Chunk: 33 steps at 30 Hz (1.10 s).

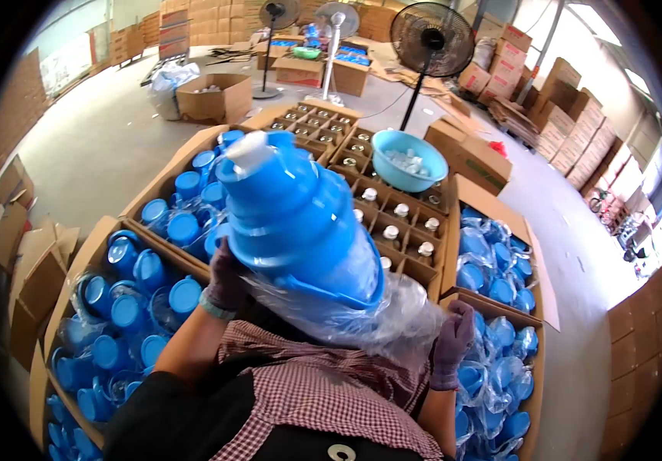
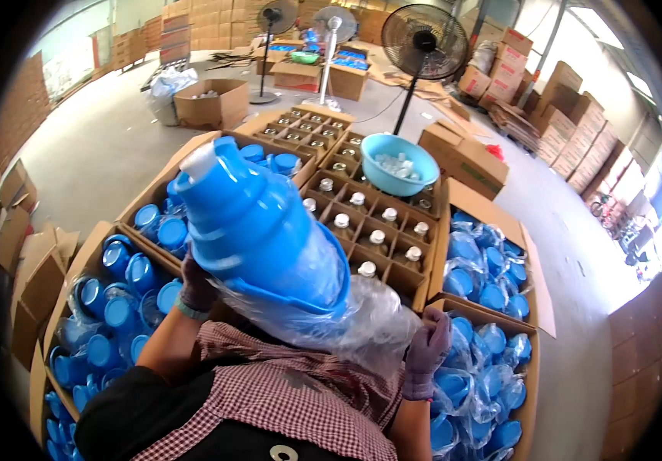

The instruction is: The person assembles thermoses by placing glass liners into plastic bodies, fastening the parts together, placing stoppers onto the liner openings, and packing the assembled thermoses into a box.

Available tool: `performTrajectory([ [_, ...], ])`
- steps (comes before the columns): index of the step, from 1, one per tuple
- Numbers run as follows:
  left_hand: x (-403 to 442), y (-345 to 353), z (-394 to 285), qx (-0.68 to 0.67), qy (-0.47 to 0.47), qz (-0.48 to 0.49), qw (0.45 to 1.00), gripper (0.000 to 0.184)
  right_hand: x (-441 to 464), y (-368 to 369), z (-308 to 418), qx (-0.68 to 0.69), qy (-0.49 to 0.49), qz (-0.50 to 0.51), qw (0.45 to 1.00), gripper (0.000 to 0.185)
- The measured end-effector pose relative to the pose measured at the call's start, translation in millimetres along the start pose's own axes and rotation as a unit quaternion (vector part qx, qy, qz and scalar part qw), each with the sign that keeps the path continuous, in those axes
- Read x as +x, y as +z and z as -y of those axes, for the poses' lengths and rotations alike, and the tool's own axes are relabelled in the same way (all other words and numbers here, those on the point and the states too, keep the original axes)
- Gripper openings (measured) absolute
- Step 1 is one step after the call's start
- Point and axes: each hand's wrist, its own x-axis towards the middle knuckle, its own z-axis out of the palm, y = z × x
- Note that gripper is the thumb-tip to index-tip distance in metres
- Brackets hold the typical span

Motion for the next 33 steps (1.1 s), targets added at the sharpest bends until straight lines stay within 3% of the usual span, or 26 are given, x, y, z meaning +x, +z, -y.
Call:
performTrajectory([
  [1, -0.9, -10.1, 1.7, 0.048, 0.008, -0.006, 0.999, 0.067, -9.0, 14.1, -4.7, 0.044, -0.035, 0.027, 0.998, 0.034],
  [3, -9.0, -28.2, 11.9, 0.182, 0.02, 0.017, 0.983, 0.068, -35.7, 59.1, -14.4, -0.027, -0.185, 0.164, 0.969, 0.035],
  [4, -11.3, -0.7, 6.8, 0.27, 0.033, 0.044, 0.961, 0.07, -50.1, 81.0, -1.8, 0.048, -0.216, 0.192, 0.956, 0.035],
  [5, -13.3, 26.8, 1.9, 0.351, 0.051, 0.068, 0.933, 0.072, -64.8, 88.2, 4.9, 0.136, -0.108, 0.233, 0.957, 0.036],
  [7, -19.1, 55.5, -7.5, 0.285, -0.028, 0.118, 0.951, 0.088, -64.3, 93.8, 14.4, 0.179, -0.006, 0.234, 0.956, 0.044],
  [10, -22.3, 74.5, -11.2, 0.27, -0.087, 0.172, 0.943, 0.111, -33.5, 62.7, 25.3, 0.168, 0.005, 0.197, 0.966, 0.057],
  [14, -24.1, 106.1, -0.8, 0.25, -0.175, 0.22, 0.927, 0.125, 14.2, -32.5, 64.2, 0.107, -0.072, 0.18, 0.975, 0.076],
  [16, -27.6, 114.7, 2.6, 0.242, -0.213, 0.294, 0.9, 0.133, 24.9, -81.0, 95.6, 0.069, -0.141, 0.211, 0.965, 0.085],
  [18, -34.4, 123.7, 6.7, 0.171, -0.244, 0.311, 0.903, 0.125, 29.0, -115.8, 125.5, 0.027, -0.206, 0.275, 0.939, 0.095],
  [20, -32.6, 122.3, 24.8, 0.211, -0.2, 0.311, 0.905, 0.123, 23.3, -132.2, 140.0, -0.008, -0.242, 0.329, 0.913, 0.105],
  [21, -30.1, 122.0, 26.3, 0.226, -0.194, 0.292, 0.909, 0.102, 18.1, -131.1, 142.6, -0.015, -0.251, 0.347, 0.904, 0.11],
  [22, -29.7, 125.2, 24.3, 0.207, -0.204, 0.261, 0.921, 0.094, 10.6, -127.6, 136.9, -0.015, -0.252, 0.361, 0.898, 0.115],
  [25, -24.4, 125.7, 33.2, 0.132, -0.242, 0.213, 0.938, 0.069, -9.7, -110.8, 113.4, -0.007, -0.319, 0.242, 0.916, 0.12],
  [29, -11.1, 153.4, 41.8, 0.109, -0.34, 0.189, 0.915, 0.061, 9.0, -129.8, 158.1, -0.136, -0.275, 0.334, 0.891, 0.108],
  [32, 11.7, 179.2, 41.8, 0.187, -0.319, 0.174, 0.913, 0.062, 10.4, -126.6, 160.7, -0.127, -0.303, 0.29, 0.899, 0.089],
  [33, 16.3, 199.8, 35.2, 0.197, -0.274, 0.182, 0.924, 0.061, 3.3, -119.0, 165.4, -0.11, -0.294, 0.278, 0.908, 0.085],
])
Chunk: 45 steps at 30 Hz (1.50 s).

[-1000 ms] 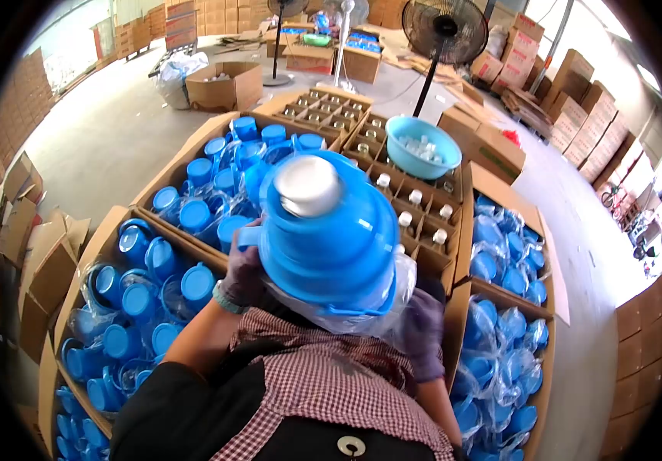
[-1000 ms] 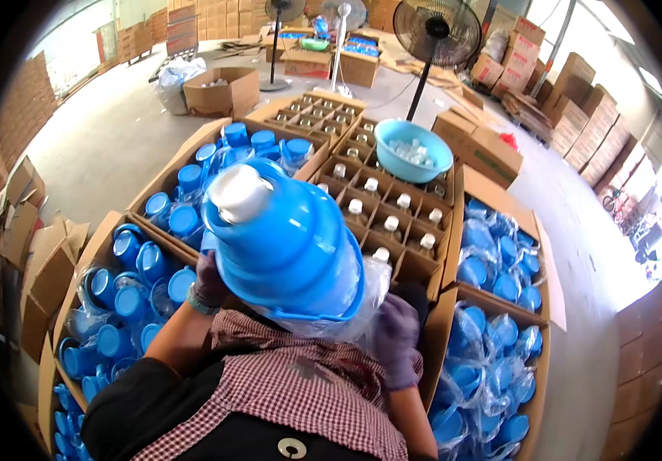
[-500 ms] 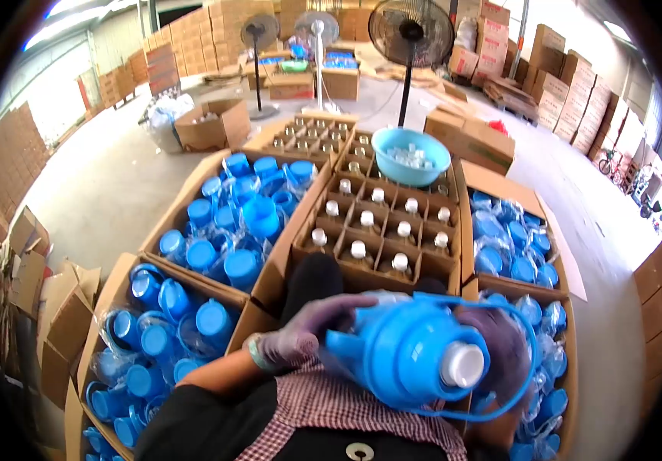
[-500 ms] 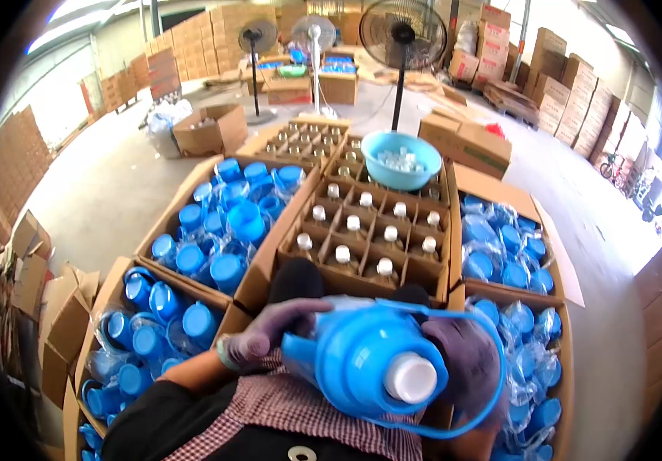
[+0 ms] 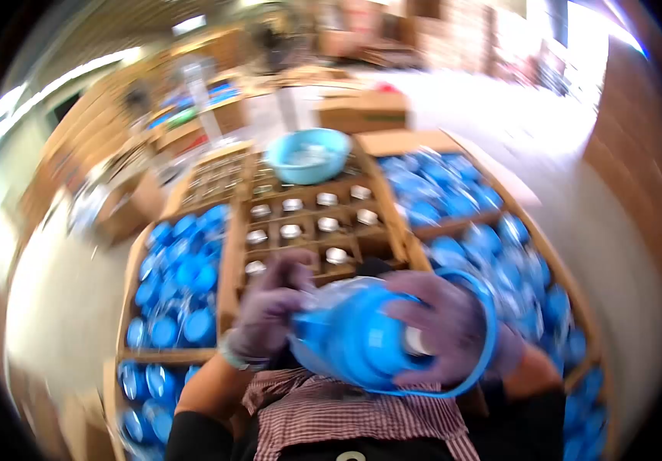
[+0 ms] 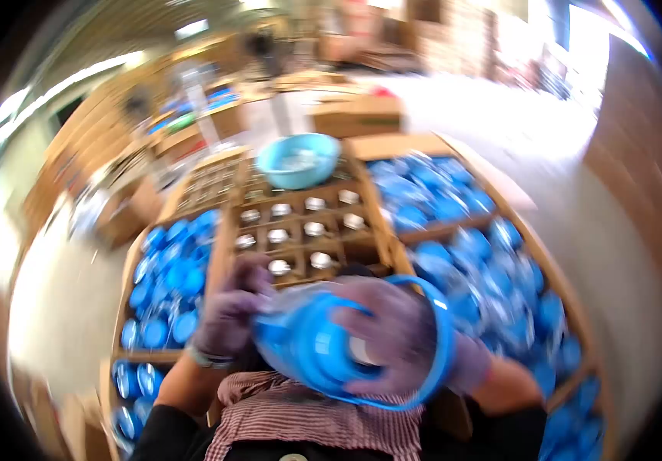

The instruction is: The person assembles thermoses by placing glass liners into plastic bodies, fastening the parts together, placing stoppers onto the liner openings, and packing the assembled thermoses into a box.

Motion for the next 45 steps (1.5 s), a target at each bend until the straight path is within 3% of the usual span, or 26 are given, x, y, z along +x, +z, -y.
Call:
performTrajectory([
  [4, 33.0, 50.1, -56.3, 0.003, 0.11, 0.064, 0.992, 0.074, 2.8, 26.1, 33.5, 0.039, 0.047, -0.123, 0.991, 0.061],
  [5, 27.4, 80.9, -67.7, -0.001, 0.109, 0.133, 0.985, 0.072, 3.2, 33.2, 42.2, -0.042, -0.016, -0.178, 0.983, 0.056],
  [6, 16.6, 117.3, -67.8, 0.008, 0.102, 0.175, 0.979, 0.071, 4.2, 47.4, 50.2, -0.048, 0.032, -0.192, 0.98, 0.055],
  [7, -4.4, 151.9, -63.0, 0.127, 0.146, 0.182, 0.964, 0.067, -0.2, 59.1, 58.6, -0.047, 0.064, -0.206, 0.975, 0.054],
  [8, -7.1, 166.7, -59.2, 0.259, 0.239, 0.264, 0.898, 0.067, -2.6, 64.1, 64.2, -0.041, 0.092, -0.219, 0.97, 0.054],
  [9, -10.1, 181.4, -55.3, 0.375, 0.36, 0.321, 0.791, 0.067, -14.1, 59.8, 70.6, -0.039, 0.119, -0.242, 0.962, 0.054],
  [10, -13.0, 196.3, -51.6, 0.429, 0.473, 0.355, 0.682, 0.067, -26.7, 48.9, 60.2, -0.035, 0.148, -0.269, 0.951, 0.054],
  [11, -18.9, 206.4, -47.0, 0.473, 0.56, 0.423, 0.532, 0.067, -45.0, 37.0, 64.8, -0.039, 0.181, -0.289, 0.939, 0.054],
  [13, -26.0, 214.3, -22.6, 0.463, 0.625, 0.464, 0.424, 0.05, -86.3, 0.5, 72.8, -0.065, 0.248, -0.336, 0.906, 0.055],
  [16, -25.7, 186.0, -10.0, 0.362, 0.689, 0.484, 0.4, 0.028, -153.5, -58.7, 107.0, -0.139, 0.344, -0.384, 0.845, 0.055],
  [18, -17.3, 155.8, -6.9, 0.33, 0.686, 0.461, 0.456, 0.02, -198.5, -96.4, 134.9, -0.218, 0.378, -0.386, 0.813, 0.056],
  [19, -14.3, 138.9, -7.5, 0.379, 0.664, 0.443, 0.469, 0.022, -221.3, -108.8, 151.2, -0.275, 0.374, -0.374, 0.803, 0.056],
  [21, 11.2, 115.4, -1.9, 0.433, 0.629, 0.41, 0.499, 0.03, -251.5, -127.2, 180.1, -0.387, 0.37, -0.329, 0.778, 0.057],
  [23, 34.4, 91.4, 8.5, 0.478, 0.546, 0.395, 0.563, 0.043, -256.1, -132.1, 197.3, -0.498, 0.396, -0.255, 0.728, 0.059],
  [25, 45.3, 75.1, 22.4, 0.486, 0.493, 0.379, 0.614, 0.047, -272.1, -127.2, 205.3, -0.474, 0.513, -0.214, 0.683, 0.064],
  [27, 50.6, 67.5, 34.9, 0.482, 0.483, 0.39, 0.618, 0.048, -279.9, -114.5, 195.8, -0.38, 0.549, -0.232, 0.707, 0.068],
  [28, 51.9, 68.1, 39.8, 0.475, 0.486, 0.399, 0.615, 0.048, -284.4, -105.7, 185.9, -0.298, 0.523, -0.271, 0.752, 0.07],
  [30, 51.6, 70.2, 48.6, 0.459, 0.501, 0.404, 0.612, 0.048, -276.4, -121.0, 165.2, -0.176, 0.476, -0.177, 0.843, 0.076],
  [33, 49.0, 71.8, 50.6, 0.42, 0.524, 0.409, 0.618, 0.049, -260.8, -134.0, 116.5, -0.024, 0.471, -0.103, 0.876, 0.074],
  [37, 43.9, 64.0, 52.3, 0.426, 0.51, 0.377, 0.645, 0.048, -297.2, -114.0, 35.5, 0.091, 0.511, -0.113, 0.847, 0.074],
  [38, 46.2, 57.7, 56.9, 0.429, 0.506, 0.367, 0.652, 0.048, -314.5, -93.7, 8.8, 0.094, 0.531, -0.118, 0.834, 0.08],
  [40, 46.5, 44.7, 61.5, 0.447, 0.489, 0.351, 0.662, 0.048, -309.6, -76.9, -17.5, -0.04, 0.598, 0.001, 0.8, 0.089],
  [42, 42.4, 30.4, 64.2, 0.474, 0.459, 0.33, 0.674, 0.048, -289.4, -32.6, -4.4, -0.192, 0.66, -0.033, 0.726, 0.073],
  [45, 43.3, 10.7, 75.4, 0.486, 0.414, 0.305, 0.706, 0.047, -337.8, 45.7, 14.5, -0.224, 0.699, 0.051, 0.677, 0.084],
])
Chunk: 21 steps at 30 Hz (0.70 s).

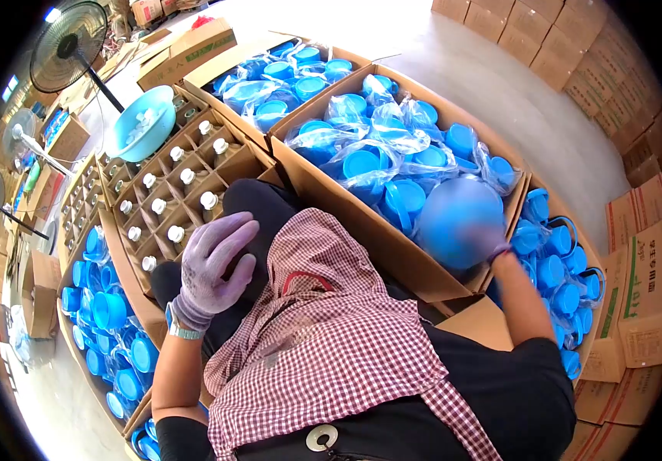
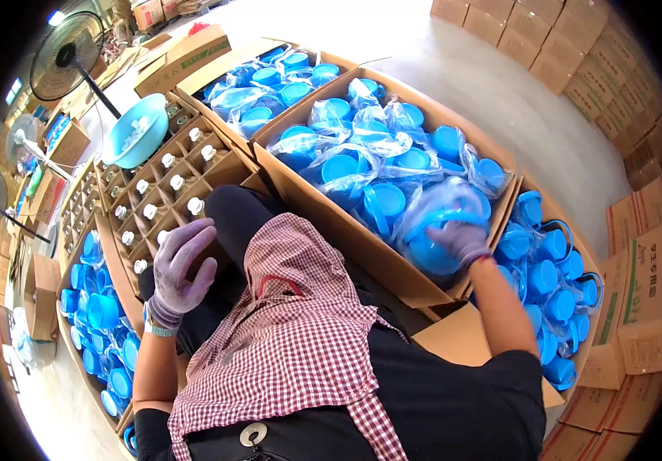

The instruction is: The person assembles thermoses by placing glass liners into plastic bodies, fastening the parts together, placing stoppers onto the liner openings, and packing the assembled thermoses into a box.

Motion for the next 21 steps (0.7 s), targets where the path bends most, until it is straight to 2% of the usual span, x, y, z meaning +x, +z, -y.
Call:
performTrajectory([
  [2, -11.3, 9.8, 7.5, -0.017, -0.04, -0.026, 0.999, 0.048, -12.3, 76.1, -20.2, -0.068, 0.067, 0.033, 0.995, 0.093],
  [4, -20.6, 15.4, 13.1, -0.029, -0.065, -0.012, 0.997, 0.046, -12.4, 127.2, -33.7, -0.097, 0.121, 0.028, 0.988, 0.102],
  [5, -22.0, 17.0, 16.7, -0.024, -0.068, -0.006, 0.997, 0.046, -10.6, 104.2, -9.4, -0.005, 0.184, 0.107, 0.977, 0.104],
  [7, -24.7, 17.1, 21.9, -0.015, -0.085, 0.017, 0.996, 0.046, 10.7, 99.0, -16.9, -0.072, 0.14, 0.217, 0.963, 0.085],
  [10, -31.4, 20.8, 28.6, -0.033, -0.127, -0.012, 0.991, 0.046, 60.5, 22.8, 27.3, -0.114, 0.052, 0.306, 0.944, 0.064],
  [12, -31.1, 20.1, 30.4, -0.033, -0.154, -0.017, 0.987, 0.046, 83.8, 37.0, 38.3, -0.042, -0.087, 0.092, 0.991, 0.074],
  [15, -29.8, 20.0, 31.7, -0.033, -0.168, -0.041, 0.984, 0.047, 92.6, 38.2, 69.3, -0.109, -0.231, 0.04, 0.966, 0.088],
  [16, -31.1, 18.5, 32.1, -0.025, -0.169, -0.043, 0.984, 0.048, 105.0, 49.4, 69.9, -0.07, -0.193, 0.115, 0.972, 0.102],
  [18, -39.3, 14.7, 34.1, -0.013, -0.173, -0.044, 0.984, 0.048, 109.3, 31.2, 84.5, -0.037, -0.107, 0.142, 0.983, 0.102],
  [20, -55.8, 7.5, 40.0, 0.012, -0.207, -0.047, 0.977, 0.045, 93.3, -9.9, 77.8, 0.063, -0.059, 0.015, 0.996, 0.102],
  [21, -69.7, 7.0, 47.4, -0.009, -0.228, -0.073, 0.971, 0.044, 87.3, -15.9, 62.6, 0.06, -0.075, -0.044, 0.994, 0.102],
])
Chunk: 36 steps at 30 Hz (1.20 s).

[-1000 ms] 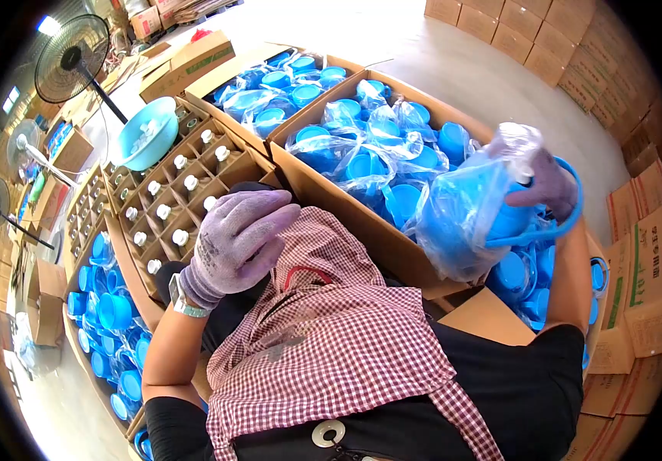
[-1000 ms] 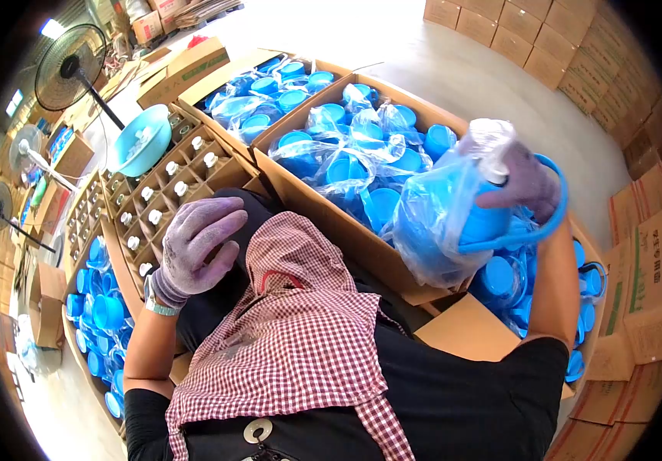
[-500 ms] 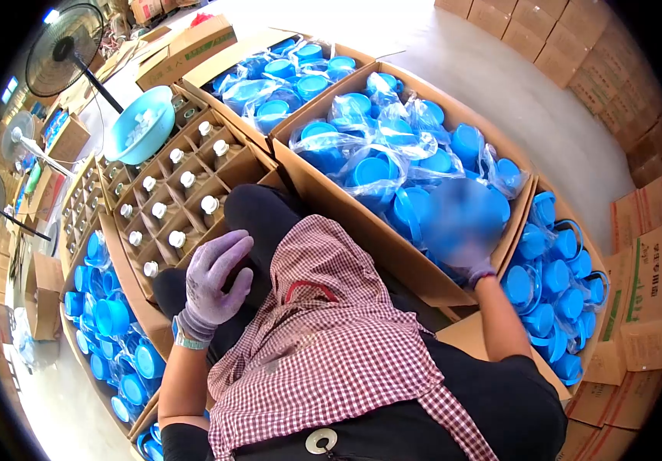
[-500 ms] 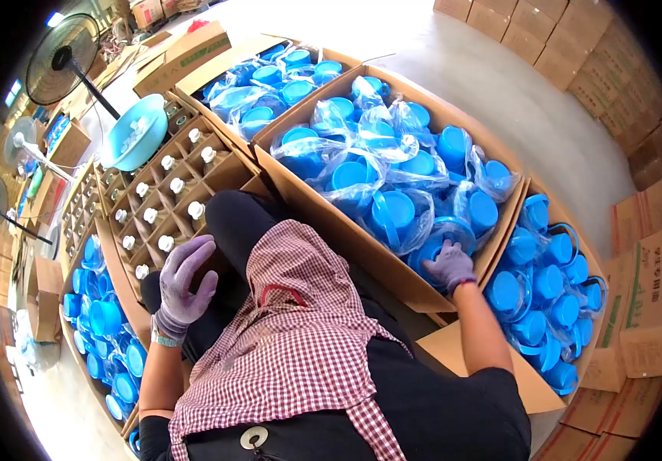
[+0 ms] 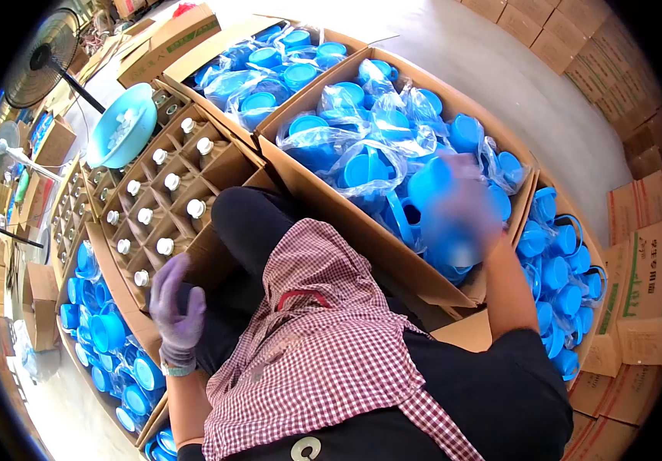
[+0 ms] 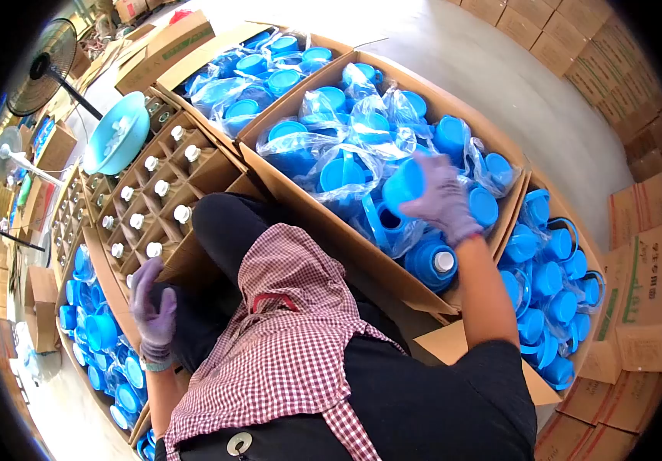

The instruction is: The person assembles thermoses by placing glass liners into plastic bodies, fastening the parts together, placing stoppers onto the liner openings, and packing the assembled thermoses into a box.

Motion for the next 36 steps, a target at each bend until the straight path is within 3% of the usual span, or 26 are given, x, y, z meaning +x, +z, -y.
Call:
performTrajectory([
  [2, -16.9, -1.6, 23.3, -0.065, -0.076, -0.048, 0.994, 0.045, -26.6, -15.4, -42.7, -0.011, -0.036, -0.117, 0.992, 0.102],
  [3, -26.9, -3.0, 30.5, -0.105, -0.134, -0.075, 0.983, 0.045, -50.3, -8.2, -71.5, -0.026, -0.024, -0.035, 0.999, 0.102],
  [6, -39.4, -2.0, 50.4, -0.215, -0.185, -0.131, 0.95, 0.046, -115.3, 33.3, -76.9, -0.123, 0.074, 0.183, 0.973, 0.098],
  [8, -42.4, -3.4, 53.0, -0.223, -0.193, -0.139, 0.945, 0.046, -135.1, 69.8, -108.6, -0.083, 0.05, 0.177, 0.98, 0.107],
  [9, -35.6, -5.1, 49.9, -0.216, -0.188, -0.139, 0.948, 0.046, -138.4, 74.6, -104.4, -0.062, 0.037, 0.174, 0.982, 0.113],
  [11, -25.4, -12.9, 37.8, -0.112, -0.176, -0.127, 0.97, 0.049, -118.1, 62.0, -90.1, -0.029, 0.11, 0.239, 0.964, 0.121],
  [14, -21.2, -44.8, 41.2, 0.078, -0.105, -0.149, 0.98, 0.053, -62.2, 35.6, -39.8, -0.048, 0.106, 0.248, 0.962, 0.09],
  [15, -16.4, -71.7, 31.1, 0.146, -0.107, -0.147, 0.972, 0.058, -45.2, 39.3, -29.4, 0.071, 0.042, 0.138, 0.987, 0.084],
  [16, -9.5, -97.4, 20.0, 0.162, -0.11, -0.179, 0.964, 0.065, -34.7, 96.5, -66.5, 0.097, -0.035, -0.064, 0.993, 0.083],
  [17, -11.2, -120.8, 33.8, 0.233, -0.091, -0.211, 0.945, 0.07, -25.8, 114.1, -71.5, 0.119, -0.045, -0.095, 0.987, 0.075],
  [18, -10.4, -146.6, 54.0, 0.297, -0.083, -0.261, 0.915, 0.071, -25.9, 133.8, -69.6, 0.104, -0.053, -0.065, 0.991, 0.068],
  [21, -8.4, -222.6, 41.4, 0.415, -0.092, -0.491, 0.761, 0.079, -32.6, 199.7, -91.5, -0.089, -0.256, -0.013, 0.963, 0.045],
  [22, -6.1, -244.0, 40.6, 0.43, -0.09, -0.564, 0.699, 0.084, -33.6, 220.3, -89.2, 0.257, -0.106, 0.015, 0.96, 0.045],
  [24, -9.3, -285.9, 17.0, 0.442, -0.032, -0.661, 0.606, 0.086, -29.6, 174.1, -29.8, 0.226, -0.009, -0.001, 0.974, 0.045],
  [25, -6.6, -294.6, -3.1, 0.394, 0.008, -0.713, 0.58, 0.086, -30.0, 149.9, 7.4, 0.225, -0.016, -0.001, 0.974, 0.045],
  [26, -4.2, -300.7, -19.5, 0.399, 0.046, -0.729, 0.554, 0.088, -31.0, 133.1, 31.8, 0.148, 0.079, -0.014, 0.986, 0.04],
  [27, 0.1, -306.5, -30.8, 0.403, 0.088, -0.743, 0.527, 0.091, -30.5, 128.3, 42.4, 0.134, 0.085, -0.023, 0.987, 0.039],
  [30, 27.0, -315.6, -41.3, 0.451, 0.236, -0.678, 0.53, 0.089, -17.6, 103.5, 68.6, 0.165, 0.045, -0.033, 0.985, 0.036],
  [33, 29.7, -324.6, -34.3, 0.562, 0.192, -0.613, 0.521, 0.084, 0.2, 65.7, 90.2, 0.206, -0.016, -0.018, 0.978, 0.033],
  [36, 30.1, -345.2, -1.8, 0.52, 0.127, -0.642, 0.549, 0.083, 22.6, 4.5, 105.9, 0.261, -0.078, 0.0, 0.962, 0.031],
])
